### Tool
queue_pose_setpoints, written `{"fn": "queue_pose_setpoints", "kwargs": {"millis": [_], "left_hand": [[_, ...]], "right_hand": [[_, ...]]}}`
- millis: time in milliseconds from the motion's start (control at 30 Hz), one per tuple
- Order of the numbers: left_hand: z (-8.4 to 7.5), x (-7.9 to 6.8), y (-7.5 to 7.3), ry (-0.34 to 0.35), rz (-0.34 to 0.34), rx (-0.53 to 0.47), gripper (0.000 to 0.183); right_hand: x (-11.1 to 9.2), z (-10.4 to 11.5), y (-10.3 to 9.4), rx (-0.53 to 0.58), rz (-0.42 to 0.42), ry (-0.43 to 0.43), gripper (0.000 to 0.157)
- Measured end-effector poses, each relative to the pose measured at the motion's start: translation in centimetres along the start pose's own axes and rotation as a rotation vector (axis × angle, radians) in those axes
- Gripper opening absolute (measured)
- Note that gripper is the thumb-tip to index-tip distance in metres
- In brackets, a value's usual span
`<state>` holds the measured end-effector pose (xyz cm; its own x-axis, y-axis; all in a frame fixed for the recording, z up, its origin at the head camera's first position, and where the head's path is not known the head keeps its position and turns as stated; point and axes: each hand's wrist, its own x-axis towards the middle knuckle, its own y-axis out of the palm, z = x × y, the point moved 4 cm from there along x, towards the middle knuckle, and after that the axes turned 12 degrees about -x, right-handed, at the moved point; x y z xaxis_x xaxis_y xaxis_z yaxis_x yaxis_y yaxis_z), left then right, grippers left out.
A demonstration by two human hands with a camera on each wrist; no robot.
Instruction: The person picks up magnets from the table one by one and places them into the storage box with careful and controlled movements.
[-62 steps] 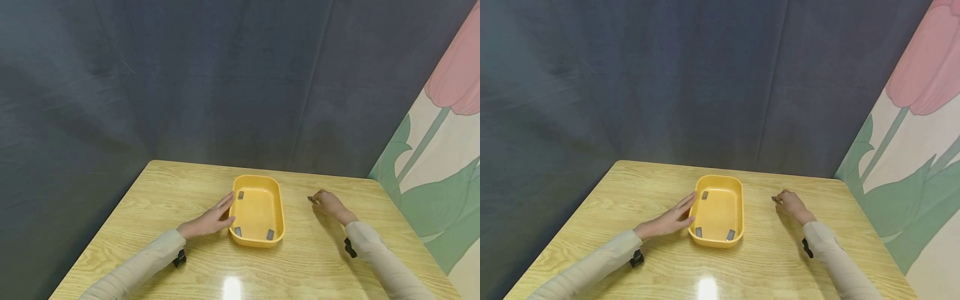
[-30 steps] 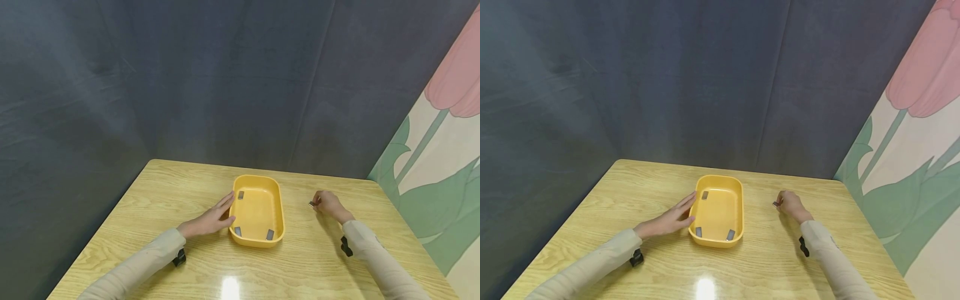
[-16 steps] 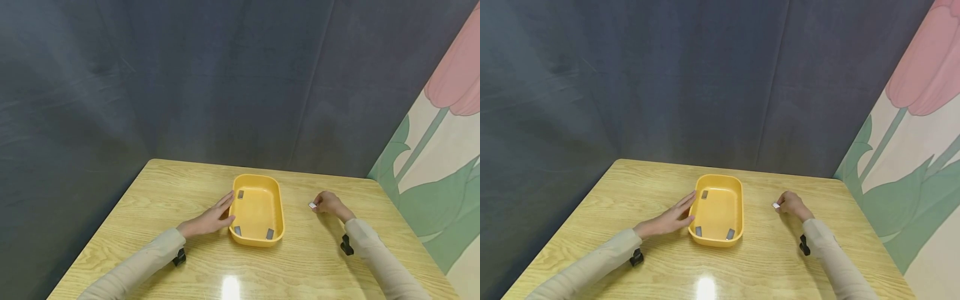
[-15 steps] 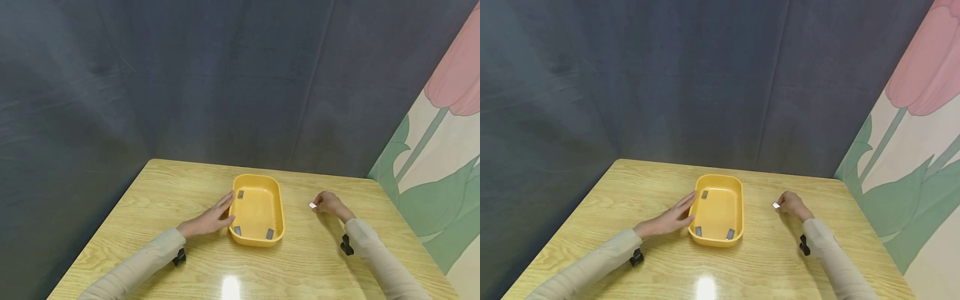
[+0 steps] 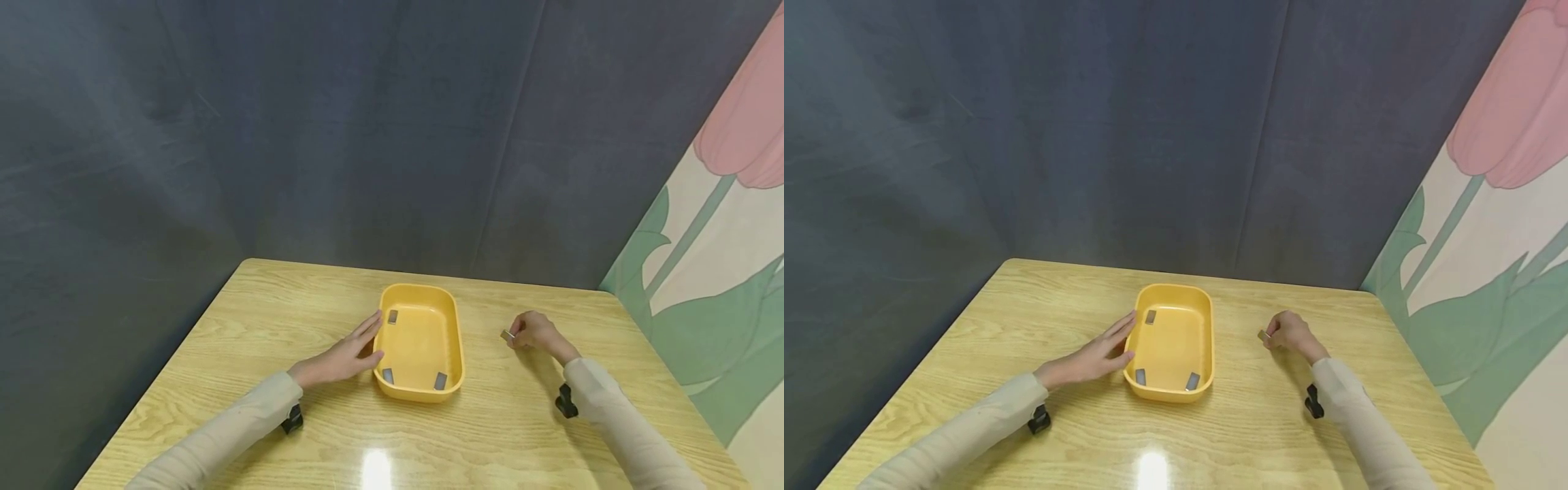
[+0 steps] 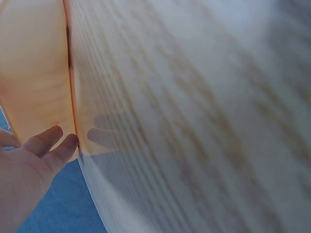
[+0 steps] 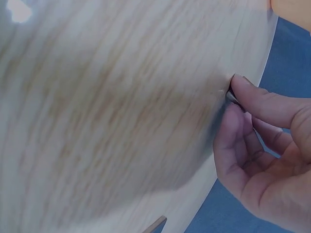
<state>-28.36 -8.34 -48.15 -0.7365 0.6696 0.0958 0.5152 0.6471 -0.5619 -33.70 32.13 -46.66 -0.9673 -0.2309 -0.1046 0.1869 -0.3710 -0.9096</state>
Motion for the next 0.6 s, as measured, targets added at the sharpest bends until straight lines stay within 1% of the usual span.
{"fn": "queue_pose_setpoints", "kwargs": {"millis": [67, 200, 300, 400, 600], "left_hand": [[-0.05, -0.03, -0.03, -0.002, 0.000, 0.001, 0.075], [-0.01, -0.02, -0.05, 0.002, -0.001, 0.002, 0.076], [0.09, 0.02, -0.02, 0.003, -0.002, 0.008, 0.076], [0.07, 0.04, -0.01, 0.002, 0.001, 0.010, 0.077], [-0.04, -0.01, -0.05, 0.004, -0.005, 0.003, 0.076]], "right_hand": [[0.03, 0.16, 0.09, -0.007, -0.005, -0.020, 0.012], [0.15, 0.21, 0.18, -0.029, -0.019, -0.016, 0.009], [0.11, 0.12, 0.26, 0.006, -0.011, 0.007, 0.008], [-0.06, 0.13, 0.25, 0.037, 0.000, -0.002, 0.006], [-0.25, 0.39, 0.10, 0.065, -0.015, -0.021, 0.004]]}}
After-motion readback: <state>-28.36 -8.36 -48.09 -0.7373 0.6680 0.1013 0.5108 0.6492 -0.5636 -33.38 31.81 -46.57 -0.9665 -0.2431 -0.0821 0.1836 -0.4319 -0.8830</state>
